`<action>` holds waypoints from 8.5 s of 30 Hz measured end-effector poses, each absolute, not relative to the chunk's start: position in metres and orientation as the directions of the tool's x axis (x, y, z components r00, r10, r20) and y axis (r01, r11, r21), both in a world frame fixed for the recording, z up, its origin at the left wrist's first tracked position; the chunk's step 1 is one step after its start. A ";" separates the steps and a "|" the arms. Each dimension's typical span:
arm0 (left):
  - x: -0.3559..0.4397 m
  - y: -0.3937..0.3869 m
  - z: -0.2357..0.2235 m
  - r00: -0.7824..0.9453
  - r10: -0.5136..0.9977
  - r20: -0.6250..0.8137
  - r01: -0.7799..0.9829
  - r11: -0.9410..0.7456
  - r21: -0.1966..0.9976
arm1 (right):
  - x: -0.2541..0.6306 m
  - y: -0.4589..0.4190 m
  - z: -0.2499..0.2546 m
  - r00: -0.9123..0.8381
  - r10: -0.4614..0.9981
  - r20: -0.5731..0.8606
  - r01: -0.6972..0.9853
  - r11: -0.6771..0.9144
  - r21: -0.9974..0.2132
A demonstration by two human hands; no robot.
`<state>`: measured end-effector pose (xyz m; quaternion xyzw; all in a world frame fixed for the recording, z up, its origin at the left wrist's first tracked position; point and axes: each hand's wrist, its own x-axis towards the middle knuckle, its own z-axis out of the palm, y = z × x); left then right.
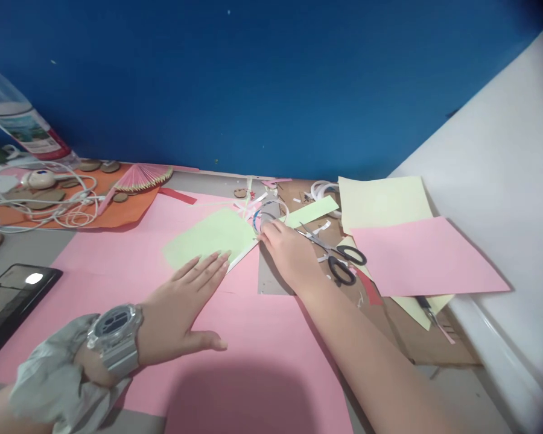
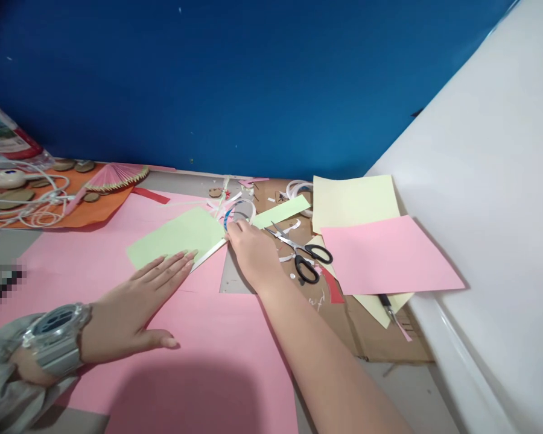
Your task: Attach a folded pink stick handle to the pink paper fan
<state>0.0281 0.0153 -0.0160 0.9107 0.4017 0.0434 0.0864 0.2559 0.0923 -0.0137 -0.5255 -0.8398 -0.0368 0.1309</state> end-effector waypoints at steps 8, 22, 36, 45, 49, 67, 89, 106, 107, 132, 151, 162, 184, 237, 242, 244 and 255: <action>0.028 0.018 -0.016 0.690 0.723 -0.021 0.715 -0.677 0.176 | 0.255 0.095 -0.018 -0.409 0.867 0.286 0.894 0.443 -0.065; 0.031 0.015 -0.017 0.656 0.755 0.010 0.743 -0.648 0.167 | 0.255 0.094 -0.020 -0.415 0.863 0.288 0.892 0.448 -0.056; 0.031 0.015 -0.018 0.653 0.757 0.030 0.748 -0.651 0.132 | 0.255 0.094 -0.020 -0.414 0.864 0.287 0.893 0.447 -0.058; 0.030 0.018 -0.016 0.692 0.721 0.002 0.716 -0.688 0.118 | 0.254 0.094 -0.019 -0.416 0.867 0.274 0.892 0.448 -0.064; 0.030 0.016 -0.015 0.687 0.727 0.005 0.714 -0.676 0.186 | 0.255 0.094 -0.017 -0.420 0.870 0.257 0.891 0.449 -0.063; 0.050 0.035 -0.013 0.665 0.745 -0.046 0.740 -0.650 0.172 | 0.254 0.091 -0.011 -0.427 0.870 0.247 0.890 0.453 -0.057; 0.050 0.034 -0.024 0.658 0.752 0.038 0.733 -0.651 0.196 | 0.253 0.099 -0.016 -0.459 0.841 0.286 0.882 0.469 0.039; 0.050 0.034 -0.022 0.658 0.752 0.026 0.733 -0.648 0.206 | 0.252 0.099 -0.015 -0.459 0.858 0.229 0.887 0.458 0.062; 0.050 0.034 -0.022 0.659 0.752 0.026 0.732 -0.649 0.209 | 0.251 0.099 -0.015 -0.460 0.858 0.227 0.887 0.457 0.070; 0.050 0.034 -0.021 0.649 0.761 0.020 0.740 -0.637 0.215 | 0.250 0.098 -0.015 -0.449 0.871 0.201 0.893 0.445 0.066; 0.051 0.033 -0.023 0.650 0.758 0.054 0.731 -0.643 0.230 | 0.249 0.099 -0.016 -0.451 0.867 0.211 0.891 0.450 0.059; 0.051 0.034 -0.020 0.649 0.761 0.010 0.743 -0.636 0.209 | 0.248 0.098 -0.014 -0.480 0.856 0.193 0.877 0.474 0.081; 0.052 0.033 -0.018 0.644 0.765 0.002 0.751 -0.632 0.193 | 0.247 0.098 -0.015 -0.482 0.858 0.179 0.876 0.471 0.103; 0.080 0.066 -0.017 0.606 0.795 0.002 0.776 -0.592 0.216 | 0.249 0.099 -0.009 -0.442 0.886 0.141 0.888 0.455 -0.073; 0.085 0.065 -0.018 0.557 0.828 0.059 0.798 -0.554 0.238 | 0.249 0.099 -0.010 -0.434 0.890 0.139 0.883 0.451 -0.130; 0.087 0.065 -0.018 0.531 0.843 0.083 0.809 -0.534 0.248 | 0.249 0.099 -0.010 -0.426 0.895 0.133 0.883 0.443 -0.152; 0.085 0.063 -0.016 0.522 0.845 0.115 0.794 -0.531 0.297 | 0.252 0.102 -0.006 -0.412 0.892 0.185 0.853 0.449 -0.267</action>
